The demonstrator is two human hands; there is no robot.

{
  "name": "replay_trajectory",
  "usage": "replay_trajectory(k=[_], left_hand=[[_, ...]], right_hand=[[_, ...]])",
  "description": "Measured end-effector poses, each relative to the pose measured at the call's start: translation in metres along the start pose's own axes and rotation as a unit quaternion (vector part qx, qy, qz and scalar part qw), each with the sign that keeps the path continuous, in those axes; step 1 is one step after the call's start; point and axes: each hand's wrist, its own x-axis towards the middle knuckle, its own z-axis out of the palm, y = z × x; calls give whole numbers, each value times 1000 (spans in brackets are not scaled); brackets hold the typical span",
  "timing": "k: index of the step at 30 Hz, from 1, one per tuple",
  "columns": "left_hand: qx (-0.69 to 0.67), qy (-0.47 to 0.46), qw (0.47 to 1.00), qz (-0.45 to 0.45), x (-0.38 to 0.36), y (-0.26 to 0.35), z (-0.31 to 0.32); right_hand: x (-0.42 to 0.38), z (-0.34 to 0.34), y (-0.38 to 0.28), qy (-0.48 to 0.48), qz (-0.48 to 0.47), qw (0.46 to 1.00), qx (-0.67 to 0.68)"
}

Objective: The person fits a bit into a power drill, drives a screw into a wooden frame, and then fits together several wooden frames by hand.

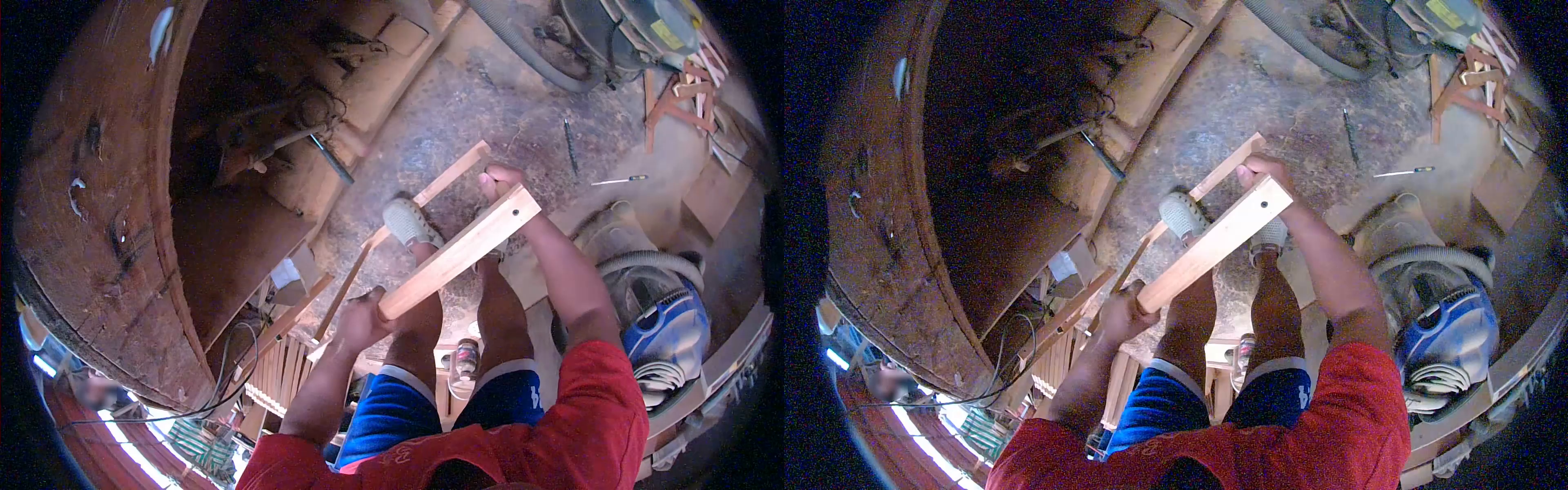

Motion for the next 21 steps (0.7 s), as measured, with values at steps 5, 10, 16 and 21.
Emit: replay_trajectory(k=[5,10,16,21], left_hand=[[-16,5,1000,11,3,-1,-6],[-36,-18,999,-15,5,2,-13],[-38,-19,999,-17,9,-7,-15],[-37,10,999,3,4,-9,-9]], right_hand=[[0,2,14,-3,-24,1000,2],[5,4,21,-11,-34,999,-7],[4,9,19,6,-25,1000,-2],[-17,5,12,9,-38,999,-7]])
